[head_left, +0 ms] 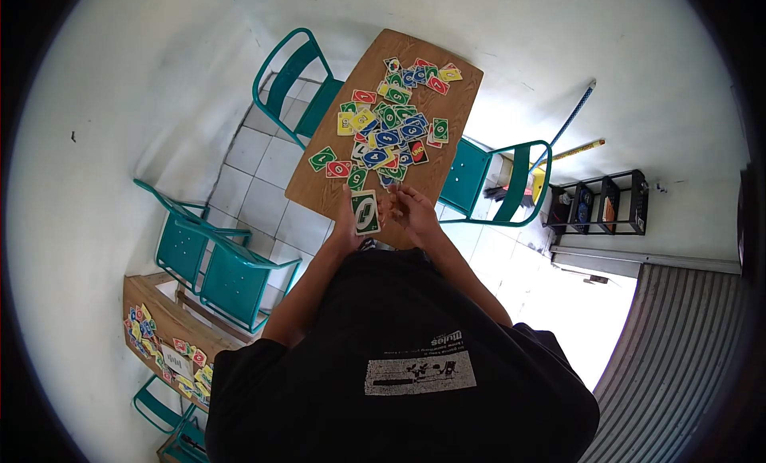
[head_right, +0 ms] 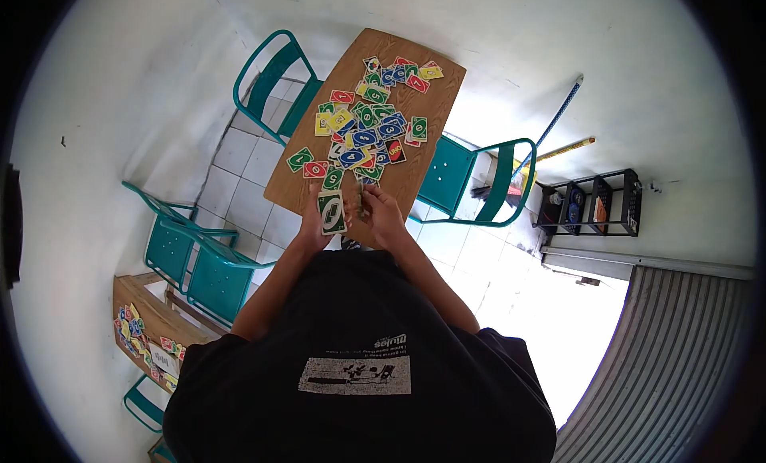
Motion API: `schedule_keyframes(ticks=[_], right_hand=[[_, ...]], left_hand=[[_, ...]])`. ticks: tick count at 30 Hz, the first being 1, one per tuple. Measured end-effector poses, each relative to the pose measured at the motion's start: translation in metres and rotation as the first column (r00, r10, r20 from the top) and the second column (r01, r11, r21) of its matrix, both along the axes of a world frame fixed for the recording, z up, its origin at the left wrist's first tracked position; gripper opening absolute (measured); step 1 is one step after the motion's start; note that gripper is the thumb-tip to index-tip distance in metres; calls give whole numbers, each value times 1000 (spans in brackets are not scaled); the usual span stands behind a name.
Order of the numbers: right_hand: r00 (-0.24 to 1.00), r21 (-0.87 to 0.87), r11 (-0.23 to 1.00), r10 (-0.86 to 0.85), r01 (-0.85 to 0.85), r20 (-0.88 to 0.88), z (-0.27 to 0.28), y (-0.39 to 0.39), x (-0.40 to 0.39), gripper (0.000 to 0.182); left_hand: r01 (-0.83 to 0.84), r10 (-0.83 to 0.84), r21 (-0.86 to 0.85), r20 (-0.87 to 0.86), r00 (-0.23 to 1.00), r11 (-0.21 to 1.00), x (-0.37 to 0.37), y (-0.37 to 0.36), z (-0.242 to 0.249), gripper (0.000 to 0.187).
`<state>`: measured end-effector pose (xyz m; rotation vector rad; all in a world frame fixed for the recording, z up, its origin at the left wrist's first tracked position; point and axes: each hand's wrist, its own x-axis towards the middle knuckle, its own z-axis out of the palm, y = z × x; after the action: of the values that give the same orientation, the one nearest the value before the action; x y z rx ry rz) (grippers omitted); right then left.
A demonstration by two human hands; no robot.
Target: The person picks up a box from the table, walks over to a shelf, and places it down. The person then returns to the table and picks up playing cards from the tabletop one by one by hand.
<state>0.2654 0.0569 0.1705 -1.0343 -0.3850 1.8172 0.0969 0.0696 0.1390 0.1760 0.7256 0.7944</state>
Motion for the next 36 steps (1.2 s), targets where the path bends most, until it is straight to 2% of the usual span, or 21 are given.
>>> schedule_keyframes(ticks=[2,5,8,10,11,13,14,17,20,23,25,26,27,28,29,32,35,36], right_hand=[[956,47,999,29,-16,-292,-19,0,10,30],[946,-61,998,8,-29,-323,-29,0,17,31],[918,-5,1000,19,-23,-396,-28,-2,18,27],[998,1,1000,-26,26,-58,-18,-2,8,24],[992,8,999,-49,48,115,-9,-2,2,24],[976,10,1000,22,-25,216,5,-3,-3,19],[962,8,998,57,-61,265,7,-3,-5,17],[798,188,961,53,-205,600,-5,-5,-9,24],[555,121,929,102,-350,825,-12,-3,-7,34],[414,262,877,-81,-403,907,-26,-4,-10,42],[480,260,874,-35,-411,876,-29,-7,-15,53],[511,258,873,-11,-415,859,-25,-8,-17,59],[464,311,809,-54,-499,884,-20,-8,-16,67],[420,353,734,-102,-580,902,-12,-9,-16,75],[380,382,651,-153,-656,912,-6,-10,-16,83],[266,198,596,28,-778,963,2,-13,-13,95],[208,89,641,112,-762,972,1,-6,-9,103],[219,125,630,74,-767,973,0,-7,-7,100]], left_hand=[[12,-12,-5,8,1000,1000,-2,0,-3,81],[6,-6,0,-19,1000,1000,-1,-1,3,79],[5,-6,22,25,1000,1000,-1,-2,-1,77],[28,-34,73,85,996,997,-4,-2,-11,80],[-4,3,22,25,1000,1000,0,-1,1,79],[-78,71,-75,-99,993,994,8,-2,21,77],[-64,60,-43,-83,995,997,7,-2,17,74],[-14,14,12,-37,999,1000,2,-4,-5,71],[33,-33,-20,-18,999,999,1,-5,-11,74],[42,-45,-60,-49,998,997,9,-9,-5,77],[47,-53,-90,-66,996,995,10,-9,-1,77],[70,-71,-30,-20,997,997,6,-10,-16,76],[89,-89,33,26,996,996,-3,-9,-40,76],[104,-111,95,69,991,990,-6,-8,-42,76],[130,-133,72,38,990,989,-7,-9,-44,75],[189,-189,-10,-50,981,982,-4,-9,-26,74],[195,-200,-56,-118,973,979,1,-8,-8,72],[195,-199,-45,-126,972,980,2,-7,-10,72]])
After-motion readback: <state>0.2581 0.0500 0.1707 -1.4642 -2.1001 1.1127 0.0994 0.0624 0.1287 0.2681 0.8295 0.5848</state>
